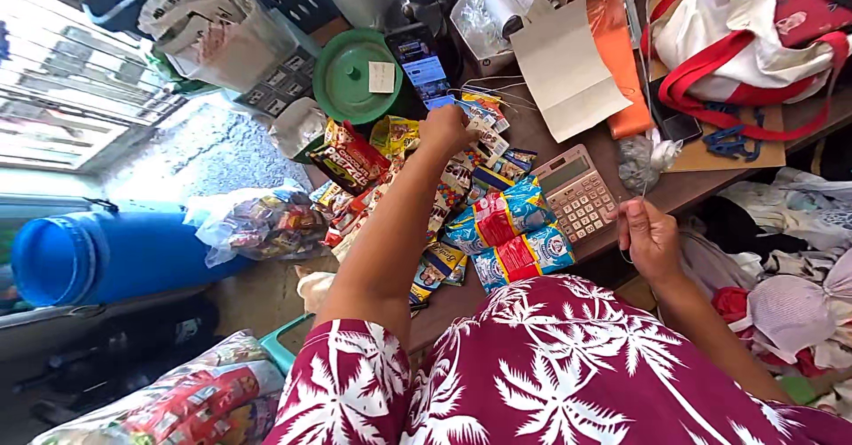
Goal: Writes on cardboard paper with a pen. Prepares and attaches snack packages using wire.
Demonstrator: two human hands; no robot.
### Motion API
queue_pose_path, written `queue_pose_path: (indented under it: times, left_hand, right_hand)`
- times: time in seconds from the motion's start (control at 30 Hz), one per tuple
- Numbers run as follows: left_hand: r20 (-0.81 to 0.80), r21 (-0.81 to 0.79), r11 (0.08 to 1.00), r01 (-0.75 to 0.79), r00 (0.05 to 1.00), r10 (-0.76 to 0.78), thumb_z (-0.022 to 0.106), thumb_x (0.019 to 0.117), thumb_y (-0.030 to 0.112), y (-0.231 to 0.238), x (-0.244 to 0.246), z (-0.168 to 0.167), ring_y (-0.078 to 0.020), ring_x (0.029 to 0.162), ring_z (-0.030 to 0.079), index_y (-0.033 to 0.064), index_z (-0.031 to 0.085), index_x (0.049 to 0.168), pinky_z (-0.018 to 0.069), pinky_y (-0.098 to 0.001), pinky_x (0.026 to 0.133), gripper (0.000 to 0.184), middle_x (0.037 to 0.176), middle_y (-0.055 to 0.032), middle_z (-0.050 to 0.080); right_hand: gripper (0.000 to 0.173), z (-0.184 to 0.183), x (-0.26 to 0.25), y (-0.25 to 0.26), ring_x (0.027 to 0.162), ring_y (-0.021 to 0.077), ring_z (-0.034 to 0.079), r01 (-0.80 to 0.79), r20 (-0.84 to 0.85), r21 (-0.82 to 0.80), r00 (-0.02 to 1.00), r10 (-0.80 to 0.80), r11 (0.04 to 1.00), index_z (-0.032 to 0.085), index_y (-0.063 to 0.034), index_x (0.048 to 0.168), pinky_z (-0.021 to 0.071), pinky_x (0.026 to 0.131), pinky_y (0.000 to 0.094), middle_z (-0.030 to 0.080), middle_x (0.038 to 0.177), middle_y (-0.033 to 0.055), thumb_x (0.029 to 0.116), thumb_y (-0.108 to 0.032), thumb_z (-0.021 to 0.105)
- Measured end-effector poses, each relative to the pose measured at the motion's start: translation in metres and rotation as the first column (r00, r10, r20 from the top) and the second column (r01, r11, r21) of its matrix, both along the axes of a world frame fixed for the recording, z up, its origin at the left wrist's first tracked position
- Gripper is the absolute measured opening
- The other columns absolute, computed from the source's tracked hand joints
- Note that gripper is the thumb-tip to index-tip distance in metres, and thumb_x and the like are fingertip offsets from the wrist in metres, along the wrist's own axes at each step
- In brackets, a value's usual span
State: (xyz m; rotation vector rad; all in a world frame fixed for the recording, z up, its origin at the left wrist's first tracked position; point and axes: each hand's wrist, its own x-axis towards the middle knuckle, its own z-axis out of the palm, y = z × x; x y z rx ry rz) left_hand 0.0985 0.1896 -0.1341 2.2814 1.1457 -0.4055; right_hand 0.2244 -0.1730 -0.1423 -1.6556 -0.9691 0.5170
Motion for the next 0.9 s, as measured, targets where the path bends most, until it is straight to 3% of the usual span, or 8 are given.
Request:
queue_pose_path:
  times: [0.1,0.23,0.37,0.43,0.5,0.6,0.7,0.9]
  left_hand:
    - [0.111,-0.086,0.994,-0.068,0.991,0.077,0.075,0.0940,0.028,-0.006,-0.006,0.001,-0.0465,0.109,0.063,-0.0025,0.066,0.125,0.0432,-0.0692,0.098,0.044,0.112,-0.0278,0.068]
    - [0.352,-0.106,0.994,0.005,0.935,0.033,0.066,0.1003,0.021,-0.015,-0.031,0.017,-0.0275,0.080,0.059,-0.0052,0.066,0.116,0.0496,-0.0488,0.080,0.030,0.090,-0.0173,0.064]
    - [0.612,-0.032,0.999,0.011,0.791,0.011,0.063,0.1008,0.018,-0.025,-0.067,0.034,-0.0310,0.110,0.061,-0.0082,0.063,0.118,0.0508,-0.0445,0.097,0.032,0.121,-0.0253,0.059]
    - [0.749,-0.037,0.999,0.015,0.662,0.018,0.059,0.1019,0.017,-0.028,-0.088,0.042,-0.0201,0.108,0.063,-0.0083,0.061,0.119,0.0525,-0.0362,0.097,0.031,0.118,-0.0187,0.062]
    - [0.860,-0.110,0.994,0.021,0.502,0.085,0.055,0.1033,0.013,-0.035,-0.108,0.054,-0.0061,0.099,0.065,-0.0050,0.057,0.117,0.0543,-0.0282,0.092,0.023,0.108,-0.0053,0.066]
    - [0.948,-0.109,0.994,0.009,0.301,0.101,0.054,0.1036,0.009,-0.048,-0.140,0.077,-0.0039,0.095,0.069,0.0052,0.056,0.114,0.0569,-0.0291,0.091,0.011,0.100,0.0066,0.071]
    - [0.987,-0.050,0.996,-0.068,0.152,0.060,0.054,0.1049,0.012,-0.057,-0.179,0.103,-0.0073,0.095,0.071,0.0104,0.055,0.117,0.0588,-0.0335,0.091,0.012,0.101,0.0087,0.072]
    - [0.991,0.124,0.915,-0.385,0.009,-0.130,0.059,0.1036,0.018,-0.076,-0.280,0.180,-0.0082,0.098,0.068,0.0130,0.052,0.123,0.0574,-0.0347,0.091,0.021,0.105,0.0097,0.069]
  right_hand:
    - [0.047,0.004,-0.003,0.004,0.049,-0.0059,0.048,-0.006,0.019,0.028,1.000,0.005,1.000,0.067,-0.0026,0.101,0.0466,0.051,0.0131,0.048,0.057,-0.0118,0.1131,-0.034,0.034]
    - [0.049,0.014,-0.013,0.011,0.050,-0.0051,0.050,0.011,0.017,0.052,1.000,-0.012,0.999,0.067,-0.0046,0.110,0.0473,0.050,0.0142,0.051,0.060,-0.0116,0.1136,-0.037,0.030]
    - [0.047,0.021,-0.027,0.017,0.050,-0.0051,0.050,0.015,0.012,0.080,1.000,-0.016,0.997,0.065,-0.0062,0.111,0.0470,0.050,0.0141,0.051,0.060,-0.0122,0.1138,-0.036,0.030]
    - [0.046,0.024,-0.036,0.020,0.050,-0.0049,0.051,-0.016,0.005,0.091,1.000,0.016,0.996,0.066,-0.0065,0.111,0.0472,0.050,0.0143,0.052,0.061,-0.0122,0.1137,-0.035,0.030]
    - [0.044,0.025,-0.046,0.022,0.051,-0.0047,0.051,-0.058,-0.009,0.104,0.998,0.059,0.993,0.065,-0.0070,0.110,0.0477,0.050,0.0147,0.053,0.062,-0.0120,0.1136,-0.036,0.032]
    - [0.044,0.030,-0.063,0.026,0.051,-0.0049,0.050,-0.104,-0.011,0.117,0.994,0.106,0.988,0.065,-0.0083,0.108,0.0470,0.050,0.0146,0.051,0.062,-0.0124,0.1133,-0.037,0.033]
    - [0.042,0.038,-0.078,0.028,0.051,-0.0055,0.050,-0.109,0.005,0.131,0.994,0.110,0.985,0.064,-0.0107,0.105,0.0466,0.049,0.0139,0.052,0.061,-0.0137,0.1132,-0.038,0.033]
    - [0.037,0.055,-0.108,0.033,0.049,-0.0057,0.050,-0.066,-0.041,0.189,0.996,0.075,0.980,0.059,-0.0183,0.094,0.0465,0.047,0.0137,0.052,0.060,-0.0167,0.1134,-0.035,0.032]
